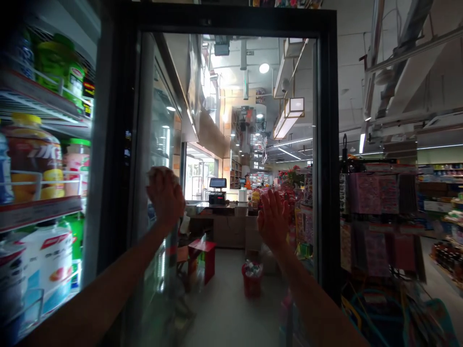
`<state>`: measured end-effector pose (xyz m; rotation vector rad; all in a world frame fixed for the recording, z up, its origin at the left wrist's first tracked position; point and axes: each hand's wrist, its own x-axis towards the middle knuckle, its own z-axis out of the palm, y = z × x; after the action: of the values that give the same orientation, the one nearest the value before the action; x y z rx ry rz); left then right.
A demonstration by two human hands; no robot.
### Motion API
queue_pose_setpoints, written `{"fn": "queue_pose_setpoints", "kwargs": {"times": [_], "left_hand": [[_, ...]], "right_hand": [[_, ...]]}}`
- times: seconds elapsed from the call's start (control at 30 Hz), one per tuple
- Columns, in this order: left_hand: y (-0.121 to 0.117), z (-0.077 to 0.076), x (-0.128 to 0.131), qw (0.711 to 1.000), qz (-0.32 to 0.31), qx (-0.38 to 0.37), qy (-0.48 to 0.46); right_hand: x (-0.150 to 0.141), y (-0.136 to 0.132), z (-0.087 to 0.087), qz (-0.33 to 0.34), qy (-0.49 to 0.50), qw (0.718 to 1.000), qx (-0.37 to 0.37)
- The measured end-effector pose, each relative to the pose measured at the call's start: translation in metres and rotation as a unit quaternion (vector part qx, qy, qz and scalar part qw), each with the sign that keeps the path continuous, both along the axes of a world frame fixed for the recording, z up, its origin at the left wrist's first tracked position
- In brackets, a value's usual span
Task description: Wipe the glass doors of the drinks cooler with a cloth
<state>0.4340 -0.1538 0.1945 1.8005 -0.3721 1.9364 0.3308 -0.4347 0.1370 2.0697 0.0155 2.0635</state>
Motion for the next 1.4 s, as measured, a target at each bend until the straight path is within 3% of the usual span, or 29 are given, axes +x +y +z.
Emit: {"fn": "queue_pose_setpoints", "kwargs": {"times": [0.07,0.1,0.13,0.2,0.23,0.3,0.4,0.47,0.53,0.63,0.67,0.73,0.77,0.8,0.87,0.97,1.03,1.1,1.13,1.2,1.23,1.3,1.33,1.37,1.4], "left_hand": [[-0.036,-0.025,-0.018,0.991,0.0,0.132,-0.036],[-0.053,-0.04,-0.026,0.976,-0.005,0.21,-0.062],[-0.066,-0.054,-0.032,0.941,-0.013,0.319,-0.107],[-0.072,-0.074,-0.036,0.886,-0.023,0.439,-0.146],[-0.065,-0.079,-0.032,0.88,-0.024,0.453,-0.144],[-0.032,-0.077,-0.018,0.923,-0.017,0.371,-0.095],[0.025,-0.052,0.01,0.997,-0.019,0.077,-0.011],[0.041,-0.036,0.019,0.997,-0.024,-0.07,0.009],[0.03,-0.034,0.014,0.995,-0.024,-0.096,0.011],[-0.02,-0.059,-0.009,0.998,-0.025,0.056,-0.008],[-0.037,-0.073,-0.017,0.984,-0.02,0.172,-0.031],[-0.058,-0.099,-0.026,0.918,-0.022,0.38,-0.111],[-0.06,-0.108,-0.027,0.89,-0.022,0.435,-0.133],[-0.055,-0.113,-0.025,0.883,-0.023,0.448,-0.139],[-0.033,-0.106,-0.015,0.923,-0.02,0.368,-0.11],[0.002,-0.066,0.004,0.993,-0.021,0.112,-0.039],[0.005,-0.042,0.007,0.999,-0.032,-0.034,-0.016],[-0.011,-0.036,-0.001,0.996,-0.04,-0.079,-0.008],[-0.025,-0.042,-0.008,0.998,-0.043,-0.04,-0.013],[-0.053,-0.066,-0.023,0.985,-0.055,0.152,-0.061],[-0.064,-0.079,-0.03,0.953,-0.065,0.28,-0.1],[-0.074,-0.097,-0.036,0.856,-0.084,0.481,-0.17],[-0.071,-0.098,-0.035,0.829,-0.09,0.521,-0.185],[-0.064,-0.091,-0.031,0.832,-0.092,0.517,-0.18],[-0.053,-0.078,-0.025,0.86,-0.091,0.475,-0.162]], "right_hand": [[0.0,-0.002,0.0,0.008,-0.004,1.0,-0.004],[0.0,-0.002,0.0,0.013,-0.006,1.0,-0.005],[0.0,-0.003,0.0,0.017,-0.006,1.0,-0.007],[0.001,-0.004,0.0,0.021,-0.003,1.0,-0.005],[0.001,-0.004,0.0,0.023,-0.003,1.0,-0.004],[0.001,-0.004,0.0,0.023,-0.001,1.0,-0.003],[0.002,-0.003,0.0,0.021,-0.006,1.0,-0.005],[0.002,-0.002,0.0,0.022,-0.011,1.0,-0.007],[0.002,-0.002,-0.001,0.024,-0.013,1.0,-0.005],[0.002,-0.003,-0.001,0.029,-0.009,1.0,-0.004],[0.002,-0.004,-0.001,0.031,-0.007,0.999,-0.005],[0.002,-0.004,-0.001,0.032,-0.003,0.999,-0.005],[0.001,-0.005,-0.001,0.031,-0.001,1.0,-0.003],[0.001,-0.005,-0.001,0.03,0.001,1.0,-0.002],[0.001,-0.004,-0.001,0.028,0.003,1.0,-0.003],[0.0,-0.002,0.0,0.029,0.002,1.0,-0.005],[-0.001,-0.002,0.0,0.031,0.0,1.0,-0.002],[-0.002,-0.001,-0.001,0.032,-0.001,0.999,0.001],[-0.002,-0.001,-0.001,0.033,0.0,0.999,0.0],[-0.004,-0.002,-0.001,0.032,0.002,0.999,-0.005],[-0.004,-0.002,-0.001,0.031,0.002,0.999,-0.008],[-0.005,-0.002,-0.001,0.028,0.002,1.0,-0.011],[-0.005,-0.002,-0.001,0.027,0.002,1.0,-0.01],[-0.005,-0.002,-0.001,0.027,0.001,1.0,-0.009],[-0.005,-0.002,-0.001,0.027,0.001,1.0,-0.008]]}}
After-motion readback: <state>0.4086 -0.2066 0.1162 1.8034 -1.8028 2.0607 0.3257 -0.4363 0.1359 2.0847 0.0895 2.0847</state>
